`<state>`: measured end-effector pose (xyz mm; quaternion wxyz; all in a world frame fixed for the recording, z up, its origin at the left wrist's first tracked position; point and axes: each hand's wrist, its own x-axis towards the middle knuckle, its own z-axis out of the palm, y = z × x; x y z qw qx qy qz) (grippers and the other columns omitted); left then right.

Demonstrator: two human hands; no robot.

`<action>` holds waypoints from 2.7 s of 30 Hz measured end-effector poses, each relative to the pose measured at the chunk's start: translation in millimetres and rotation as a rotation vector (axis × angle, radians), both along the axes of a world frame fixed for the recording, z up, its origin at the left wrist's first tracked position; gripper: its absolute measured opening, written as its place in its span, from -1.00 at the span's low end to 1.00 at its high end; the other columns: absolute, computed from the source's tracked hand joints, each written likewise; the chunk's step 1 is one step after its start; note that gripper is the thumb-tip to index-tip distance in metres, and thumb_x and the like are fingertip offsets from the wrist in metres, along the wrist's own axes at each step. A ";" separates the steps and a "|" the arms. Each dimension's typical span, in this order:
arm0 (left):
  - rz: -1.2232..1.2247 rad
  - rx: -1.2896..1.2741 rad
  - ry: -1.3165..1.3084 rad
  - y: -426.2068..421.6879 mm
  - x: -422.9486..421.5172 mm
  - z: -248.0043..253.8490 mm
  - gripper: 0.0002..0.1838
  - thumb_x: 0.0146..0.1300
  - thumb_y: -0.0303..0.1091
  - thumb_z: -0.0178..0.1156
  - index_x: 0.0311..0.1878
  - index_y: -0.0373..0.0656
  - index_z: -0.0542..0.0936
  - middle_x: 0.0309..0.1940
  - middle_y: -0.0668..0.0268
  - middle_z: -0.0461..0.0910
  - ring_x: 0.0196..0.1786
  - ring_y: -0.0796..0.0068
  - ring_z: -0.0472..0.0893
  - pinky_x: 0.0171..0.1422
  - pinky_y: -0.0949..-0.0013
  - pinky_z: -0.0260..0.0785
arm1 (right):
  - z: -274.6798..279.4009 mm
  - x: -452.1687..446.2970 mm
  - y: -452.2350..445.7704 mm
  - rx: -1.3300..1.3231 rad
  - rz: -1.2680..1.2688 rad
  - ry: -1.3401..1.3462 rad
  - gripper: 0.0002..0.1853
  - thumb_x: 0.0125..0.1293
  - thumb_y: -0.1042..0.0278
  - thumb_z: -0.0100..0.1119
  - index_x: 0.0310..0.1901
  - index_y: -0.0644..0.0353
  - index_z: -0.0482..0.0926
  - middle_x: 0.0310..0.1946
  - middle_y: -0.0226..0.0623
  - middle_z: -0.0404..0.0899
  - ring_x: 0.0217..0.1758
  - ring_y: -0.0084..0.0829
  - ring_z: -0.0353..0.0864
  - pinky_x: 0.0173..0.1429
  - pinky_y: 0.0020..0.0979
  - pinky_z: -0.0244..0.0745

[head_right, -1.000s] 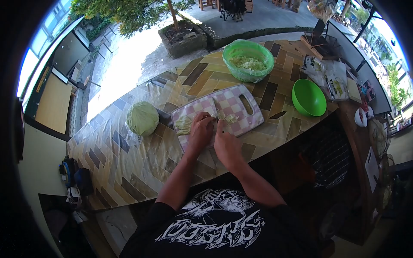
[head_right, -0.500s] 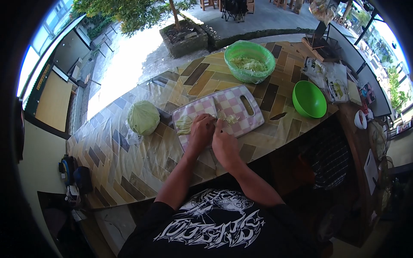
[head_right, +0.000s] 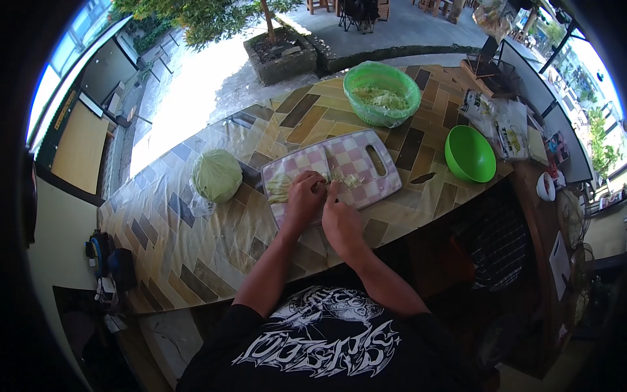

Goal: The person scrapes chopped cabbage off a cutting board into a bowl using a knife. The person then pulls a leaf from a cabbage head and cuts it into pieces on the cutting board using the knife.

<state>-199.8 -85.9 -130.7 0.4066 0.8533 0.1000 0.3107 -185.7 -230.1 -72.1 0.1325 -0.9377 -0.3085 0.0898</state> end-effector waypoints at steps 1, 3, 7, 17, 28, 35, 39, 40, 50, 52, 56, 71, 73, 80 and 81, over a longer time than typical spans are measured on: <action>-0.005 -0.017 0.013 -0.2 -0.7 2.1 -0.80 0.22 -0.52 0.30 -0.12 -0.36 0.78 -0.09 0.01 0.78 0.03 -0.09 0.74 0.25 0.02 0.57 | -3.3 0.2 4.1 -0.004 -0.009 0.009 -0.25 0.49 0.42 0.12 0.65 0.48 0.18 -0.31 0.07 0.80 -0.24 0.14 0.85 -0.09 0.10 0.77; -0.008 -0.022 0.018 -0.1 -1.5 2.3 -0.79 0.22 -0.53 0.29 -0.11 -0.36 0.78 -0.08 0.00 0.78 0.04 -0.09 0.74 0.27 0.02 0.57 | -4.9 6.2 7.5 0.002 0.001 0.003 -0.24 0.48 0.42 0.13 0.65 0.50 0.18 -0.31 0.07 0.81 -0.24 0.13 0.86 -0.10 0.09 0.77; 0.008 0.026 -0.010 2.2 -0.3 -6.8 -0.77 0.23 -0.54 0.27 -0.08 -0.35 0.79 -0.05 -0.02 0.79 0.07 -0.11 0.75 0.30 0.02 0.57 | 1.2 22.2 0.2 0.021 0.045 -0.027 -0.21 0.46 0.42 0.17 0.65 0.53 0.16 -0.32 0.06 0.81 -0.25 0.09 0.86 -0.12 0.04 0.77; 0.022 -0.040 0.041 1.8 -4.5 7.5 -0.71 0.22 -0.61 0.17 -0.07 -0.31 0.81 -0.09 -0.04 0.82 0.08 -0.13 0.73 0.30 0.00 0.54 | -1.7 7.7 11.8 -0.029 0.004 0.034 -0.24 0.48 0.46 0.10 0.64 0.53 0.15 -0.26 0.16 0.80 -0.17 0.17 0.85 -0.04 0.06 0.76; -0.136 0.158 0.088 20.0 4.0 3.6 -0.73 0.18 -0.62 0.23 -0.12 -0.27 0.83 -0.07 0.06 0.84 0.05 0.01 0.76 0.36 0.06 0.47 | 10.2 5.0 -3.7 -0.038 0.015 0.060 -0.29 0.53 0.43 0.03 0.64 0.53 0.15 -0.25 0.19 0.80 -0.14 0.16 0.86 -0.05 0.07 0.76; -0.145 0.147 0.090 20.3 4.5 7.0 -0.84 0.27 -0.46 0.35 -0.13 -0.25 0.82 -0.09 0.10 0.83 0.04 0.01 0.74 0.31 0.05 0.47 | -7.0 32.9 0.0 0.031 0.084 -0.014 -0.28 0.53 0.43 0.05 0.64 0.53 0.15 -0.29 0.14 0.80 -0.19 0.16 0.86 -0.07 0.06 0.77; -0.100 0.201 0.101 14.2 2.4 8.8 -0.83 0.28 -0.44 0.36 -0.11 -0.24 0.80 -0.08 0.13 0.80 0.02 -0.03 0.68 0.23 0.04 0.49 | 4.9 26.8 -13.7 0.031 0.078 0.002 -0.27 0.52 0.43 0.06 0.65 0.52 0.14 -0.32 0.08 0.81 -0.22 0.16 0.85 -0.08 0.06 0.77; -0.097 0.214 0.095 14.4 2.7 6.8 -0.83 0.29 -0.43 0.36 -0.10 -0.24 0.80 -0.08 0.14 0.79 0.01 -0.03 0.67 0.22 0.04 0.49 | 3.6 18.7 -13.7 0.019 0.057 0.009 -0.26 0.52 0.43 0.06 0.65 0.52 0.14 -0.32 0.07 0.80 -0.23 0.16 0.85 -0.08 0.06 0.77; -0.011 0.234 0.024 5.1 -2.1 1.9 -0.85 0.32 -0.39 0.39 -0.10 -0.22 0.79 -0.07 0.18 0.77 0.01 -0.01 0.64 0.18 0.04 0.51 | 0.3 25.1 -4.2 0.038 0.085 -0.038 -0.26 0.51 0.43 0.08 0.64 0.52 0.15 -0.32 0.08 0.81 -0.24 0.12 0.86 -0.12 0.07 0.76; -0.001 0.222 0.035 3.6 -3.5 3.4 -0.85 0.32 -0.39 0.39 -0.11 -0.21 0.79 -0.06 0.18 0.77 0.02 -0.01 0.64 0.19 0.03 0.51 | 3.6 24.5 -10.9 0.024 0.082 -0.031 -0.25 0.50 0.43 0.09 0.64 0.52 0.14 -0.33 0.08 0.81 -0.25 0.11 0.86 -0.13 0.06 0.76; 0.011 0.197 0.076 2.7 -4.9 3.6 -0.86 0.33 -0.38 0.38 -0.11 -0.20 0.78 -0.03 0.17 0.77 0.07 -0.01 0.64 0.25 0.01 0.51 | 14.6 0.4 -10.5 -0.034 0.044 -0.006 -0.25 0.50 0.44 0.10 0.64 0.52 0.14 -0.33 0.09 0.80 -0.25 0.10 0.86 -0.13 0.07 0.76; 0.028 0.225 -0.008 1.9 -3.7 1.7 -0.85 0.37 -0.37 0.36 -0.10 -0.23 0.75 -0.11 0.13 0.79 0.08 -0.03 0.67 0.26 0.04 0.47 | 16.0 21.3 -31.5 0.253 -0.009 0.118 -0.43 0.63 0.31 0.10 0.58 0.30 0.39 -0.23 0.24 0.75 -0.14 0.36 0.73 0.01 0.22 0.59; 0.056 0.123 -0.003 -1.8 -4.1 8.7 -0.86 0.38 -0.38 0.36 -0.09 -0.23 0.75 -0.15 0.13 0.80 0.05 -0.02 0.67 0.25 0.05 0.47 | 14.2 17.0 -35.6 0.193 -0.019 0.136 -0.41 0.66 0.25 0.06 0.63 0.20 0.34 -0.24 0.25 0.76 -0.11 0.31 0.77 0.02 0.24 0.63; 0.052 0.206 -0.060 1.2 0.0 2.3 -0.87 0.37 -0.43 0.38 -0.09 -0.23 0.80 -0.18 0.13 0.78 0.01 -0.01 0.66 0.23 0.04 0.49 | 11.5 7.2 -35.3 0.183 -0.047 0.105 -0.37 0.67 0.19 0.07 0.68 0.14 0.27 -0.35 0.19 0.75 -0.22 0.29 0.79 -0.07 0.24 0.66; 0.073 0.222 -0.059 -1.0 -1.4 6.8 -0.87 0.37 -0.43 0.38 -0.09 -0.23 0.81 -0.18 0.13 0.76 0.01 0.00 0.66 0.22 0.04 0.49 | 11.6 5.8 -35.1 0.184 -0.044 0.095 -0.37 0.66 0.21 0.09 0.67 0.13 0.28 -0.37 0.19 0.74 -0.23 0.28 0.78 -0.09 0.24 0.65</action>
